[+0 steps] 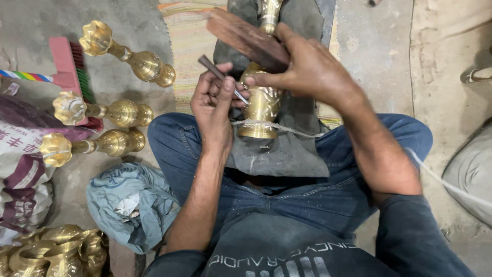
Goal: The person sits cross-legged on the floor holding a brass vase against a lap cushion. They hold a steel punch against the vase's surface and strike it with a wooden mallet, repositioning the punch repeatedly to work the patterned metal around the vase body.
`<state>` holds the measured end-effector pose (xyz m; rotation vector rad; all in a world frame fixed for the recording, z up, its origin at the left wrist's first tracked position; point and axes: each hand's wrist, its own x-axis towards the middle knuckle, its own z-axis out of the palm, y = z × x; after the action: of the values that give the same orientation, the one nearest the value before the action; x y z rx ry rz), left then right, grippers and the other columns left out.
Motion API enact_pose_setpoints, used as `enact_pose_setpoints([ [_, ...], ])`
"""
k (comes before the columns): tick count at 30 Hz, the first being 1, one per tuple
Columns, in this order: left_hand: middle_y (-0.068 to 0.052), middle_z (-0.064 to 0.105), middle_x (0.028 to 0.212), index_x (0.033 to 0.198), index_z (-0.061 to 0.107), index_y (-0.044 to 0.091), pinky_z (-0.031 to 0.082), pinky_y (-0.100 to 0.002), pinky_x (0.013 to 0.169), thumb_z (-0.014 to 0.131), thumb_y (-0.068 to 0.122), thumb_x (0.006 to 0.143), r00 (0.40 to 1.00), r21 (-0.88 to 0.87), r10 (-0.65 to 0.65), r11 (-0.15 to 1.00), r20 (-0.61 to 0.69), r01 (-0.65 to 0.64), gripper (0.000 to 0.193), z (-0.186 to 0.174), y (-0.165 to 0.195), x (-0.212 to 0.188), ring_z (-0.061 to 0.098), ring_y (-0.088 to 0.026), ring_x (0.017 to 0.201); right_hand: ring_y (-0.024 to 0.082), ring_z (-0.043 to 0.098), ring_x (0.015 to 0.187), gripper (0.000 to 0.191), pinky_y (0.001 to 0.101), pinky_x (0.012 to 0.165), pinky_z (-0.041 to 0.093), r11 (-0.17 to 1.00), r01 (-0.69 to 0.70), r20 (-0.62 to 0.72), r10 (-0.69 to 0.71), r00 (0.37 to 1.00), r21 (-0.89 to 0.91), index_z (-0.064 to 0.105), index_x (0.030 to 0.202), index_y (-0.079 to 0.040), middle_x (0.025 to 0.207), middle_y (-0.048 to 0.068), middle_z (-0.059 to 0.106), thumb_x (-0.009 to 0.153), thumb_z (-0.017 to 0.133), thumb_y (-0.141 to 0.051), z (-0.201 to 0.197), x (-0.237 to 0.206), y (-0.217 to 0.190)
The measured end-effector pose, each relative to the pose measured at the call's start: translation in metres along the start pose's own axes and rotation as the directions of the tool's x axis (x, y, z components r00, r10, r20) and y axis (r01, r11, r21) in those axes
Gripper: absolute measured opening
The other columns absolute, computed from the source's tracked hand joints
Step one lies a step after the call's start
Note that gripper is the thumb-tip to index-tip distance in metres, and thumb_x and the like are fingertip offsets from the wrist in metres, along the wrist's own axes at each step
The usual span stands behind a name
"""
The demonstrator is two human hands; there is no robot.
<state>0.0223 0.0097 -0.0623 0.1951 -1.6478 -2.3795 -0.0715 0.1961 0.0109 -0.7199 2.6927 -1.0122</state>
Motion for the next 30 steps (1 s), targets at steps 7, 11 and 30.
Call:
enact_pose_setpoints([
  [7, -0.004, 0.072, 0.094, 0.134, 0.064, 0.000, 0.059, -0.025, 0.072, 0.071, 0.018, 0.105, 0.991, 0.054, -0.025, 0.998, 0.130, 0.018, 0.035, -0.011, 0.015, 0.001, 0.070, -0.011, 0.082, 0.042, 0.075, 0.080, 0.084, 0.0508, 0.068, 0.058, 0.989, 0.074, -0.041, -0.080, 0.996, -0.124, 0.057, 0.125, -0.001, 0.081, 0.025, 0.071, 0.083, 0.085, -0.068, 0.013, -0.001, 0.008],
  [11, -0.007, 0.077, 0.102, 0.133, 0.066, 0.001, 0.063, -0.025, 0.080, 0.073, 0.005, 0.104, 0.980, 0.208, 0.126, 0.966, 0.152, -0.156, 0.030, -0.004, 0.035, -0.010, 0.075, -0.011, 0.090, 0.039, 0.077, 0.077, 0.079, 0.0486, 0.066, 0.059, 1.000, 0.020, 0.024, -0.020, 1.000, -0.013, 0.057, 0.126, -0.003, 0.081, 0.023, 0.072, 0.082, 0.081, -0.065, 0.002, 0.002, 0.003],
  [30, -0.007, 0.078, 0.107, 0.120, 0.073, 0.008, 0.066, -0.026, 0.076, 0.085, 0.017, 0.094, 0.837, 0.575, 0.264, 0.626, 0.479, -0.526, 0.030, 0.022, 0.040, 0.002, 0.079, -0.015, 0.093, 0.034, 0.066, 0.097, 0.043, 0.0443, 0.087, 0.051, 0.819, 0.354, -0.324, -0.520, 0.790, -0.452, 0.067, 0.125, -0.002, 0.106, 0.015, 0.069, 0.084, 0.079, 0.000, -0.055, -0.048, -0.001],
])
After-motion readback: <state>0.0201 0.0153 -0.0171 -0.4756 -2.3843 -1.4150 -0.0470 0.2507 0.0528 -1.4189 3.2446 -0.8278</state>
